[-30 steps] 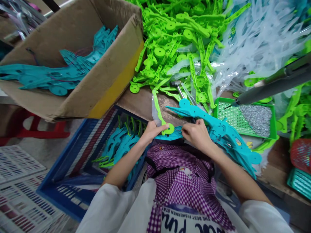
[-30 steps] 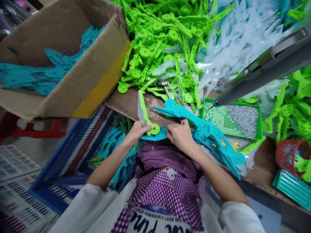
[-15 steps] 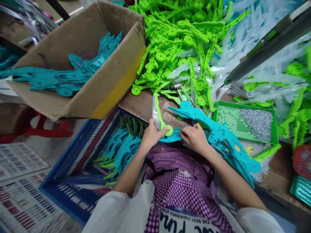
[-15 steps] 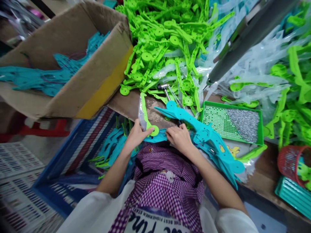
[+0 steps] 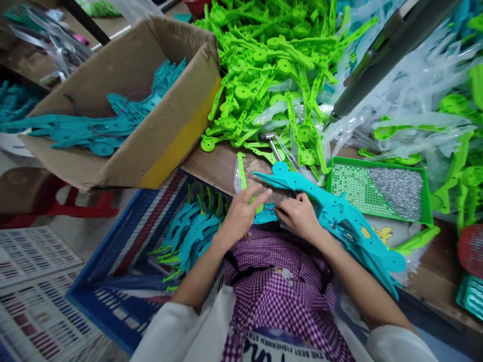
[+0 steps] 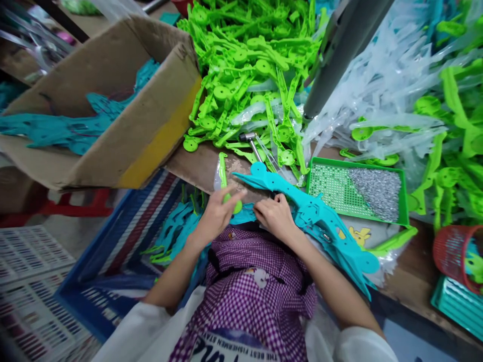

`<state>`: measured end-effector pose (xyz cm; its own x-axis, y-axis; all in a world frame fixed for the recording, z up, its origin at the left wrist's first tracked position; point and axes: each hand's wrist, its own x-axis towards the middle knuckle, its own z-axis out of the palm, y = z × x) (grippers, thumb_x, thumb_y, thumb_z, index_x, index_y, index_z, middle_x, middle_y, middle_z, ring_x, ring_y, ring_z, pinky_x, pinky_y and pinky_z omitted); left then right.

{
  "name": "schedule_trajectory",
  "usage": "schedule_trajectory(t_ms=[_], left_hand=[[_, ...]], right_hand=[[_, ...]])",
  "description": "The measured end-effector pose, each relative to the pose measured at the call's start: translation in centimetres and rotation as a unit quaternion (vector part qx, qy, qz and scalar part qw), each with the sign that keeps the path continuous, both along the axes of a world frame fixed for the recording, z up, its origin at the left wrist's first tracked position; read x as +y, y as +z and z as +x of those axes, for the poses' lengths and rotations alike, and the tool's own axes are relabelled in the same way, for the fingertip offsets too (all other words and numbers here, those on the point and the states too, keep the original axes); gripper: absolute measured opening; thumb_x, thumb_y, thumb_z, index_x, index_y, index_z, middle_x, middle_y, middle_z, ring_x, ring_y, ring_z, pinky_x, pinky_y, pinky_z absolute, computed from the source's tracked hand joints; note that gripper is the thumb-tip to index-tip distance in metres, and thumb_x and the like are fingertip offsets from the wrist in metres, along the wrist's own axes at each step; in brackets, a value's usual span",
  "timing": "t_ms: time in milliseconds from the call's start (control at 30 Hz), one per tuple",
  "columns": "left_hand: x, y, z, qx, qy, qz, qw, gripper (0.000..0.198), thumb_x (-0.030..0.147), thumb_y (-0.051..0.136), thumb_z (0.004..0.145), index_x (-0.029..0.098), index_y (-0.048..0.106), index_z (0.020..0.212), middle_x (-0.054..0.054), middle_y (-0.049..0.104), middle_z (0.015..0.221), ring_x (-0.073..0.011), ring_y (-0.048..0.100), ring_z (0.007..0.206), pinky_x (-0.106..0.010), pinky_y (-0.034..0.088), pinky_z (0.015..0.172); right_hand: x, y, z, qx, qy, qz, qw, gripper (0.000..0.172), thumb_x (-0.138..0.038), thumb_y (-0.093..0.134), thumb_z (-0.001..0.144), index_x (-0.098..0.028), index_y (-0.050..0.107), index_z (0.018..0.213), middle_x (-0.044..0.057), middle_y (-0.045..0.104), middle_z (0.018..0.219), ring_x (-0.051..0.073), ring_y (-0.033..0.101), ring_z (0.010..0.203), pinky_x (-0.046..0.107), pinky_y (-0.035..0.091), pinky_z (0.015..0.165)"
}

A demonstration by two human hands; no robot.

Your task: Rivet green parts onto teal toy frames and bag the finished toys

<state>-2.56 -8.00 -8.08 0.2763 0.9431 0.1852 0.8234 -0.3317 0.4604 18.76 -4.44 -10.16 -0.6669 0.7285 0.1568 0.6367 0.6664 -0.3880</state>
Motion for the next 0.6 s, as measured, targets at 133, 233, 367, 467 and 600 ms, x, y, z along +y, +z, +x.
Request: schedule_trajectory(t_ms=[133,233,367,467,600], left_hand=[[0.65,-0.70,-0.35,-0.045,-0.133,-0.017,0.990,0.041,0.004,0.039,0.091,0.020,0.063,0.120,-0.012,0.051,0.131,-0.0229,0.050,0.122,-0.041,0.047,0.099],[0.72,-1.04,-0.66,-0.045,-0.127,-0.023,0.991,0.037,0.005,0.040,0.091,0.018,0.067,0.113,-0.013,0.052,0.132,-0.0241,0.051,0.122,-0.043,0.048,0.099],[0.80,-0.69,-0.76,-0.056,-0.135,-0.051,0.988,0.040,0.004,0.040,0.089,0.020,0.066,0.115,-0.012,0.049,0.137,-0.0243,0.048,0.127,-0.044,0.046,0.103],[0.94,-0.38,-0.71,-0.081,-0.136,-0.070,0.985,0.040,0.003,0.038,0.090,0.020,0.062,0.116,-0.011,0.047,0.138,-0.0224,0.048,0.128,-0.042,0.044,0.105],[0.98,-0.80,-0.80,-0.166,-0.071,-0.062,0.982,0.030,0.008,0.041,0.092,0.018,0.057,0.115,-0.012,0.050,0.128,-0.0209,0.048,0.127,-0.042,0.042,0.107]], right_hand=[[0.06,0.15,0.32,0.014,0.020,-0.001,1.000,0.022,-0.025,0.045,0.097,-0.018,0.065,0.090,0.002,0.067,0.075,0.015,0.053,0.073,0.033,0.023,0.076],[0.10,0.34,0.39,0.011,0.033,0.006,0.999,0.022,-0.024,0.045,0.097,-0.019,0.065,0.089,0.001,0.065,0.072,0.015,0.052,0.071,0.033,0.022,0.075],[0.08,0.44,0.40,0.018,0.035,0.022,0.999,0.022,-0.024,0.045,0.097,-0.018,0.065,0.089,0.000,0.064,0.070,0.014,0.051,0.069,0.033,0.023,0.076],[0.00,0.46,0.44,0.023,0.034,0.029,0.999,0.022,-0.024,0.045,0.097,-0.018,0.065,0.090,0.000,0.063,0.070,0.014,0.052,0.069,0.033,0.024,0.076],[-0.07,0.46,0.47,0.031,0.030,0.015,0.999,0.022,-0.024,0.044,0.097,-0.017,0.064,0.092,0.001,0.066,0.073,0.014,0.053,0.070,0.034,0.026,0.078]])
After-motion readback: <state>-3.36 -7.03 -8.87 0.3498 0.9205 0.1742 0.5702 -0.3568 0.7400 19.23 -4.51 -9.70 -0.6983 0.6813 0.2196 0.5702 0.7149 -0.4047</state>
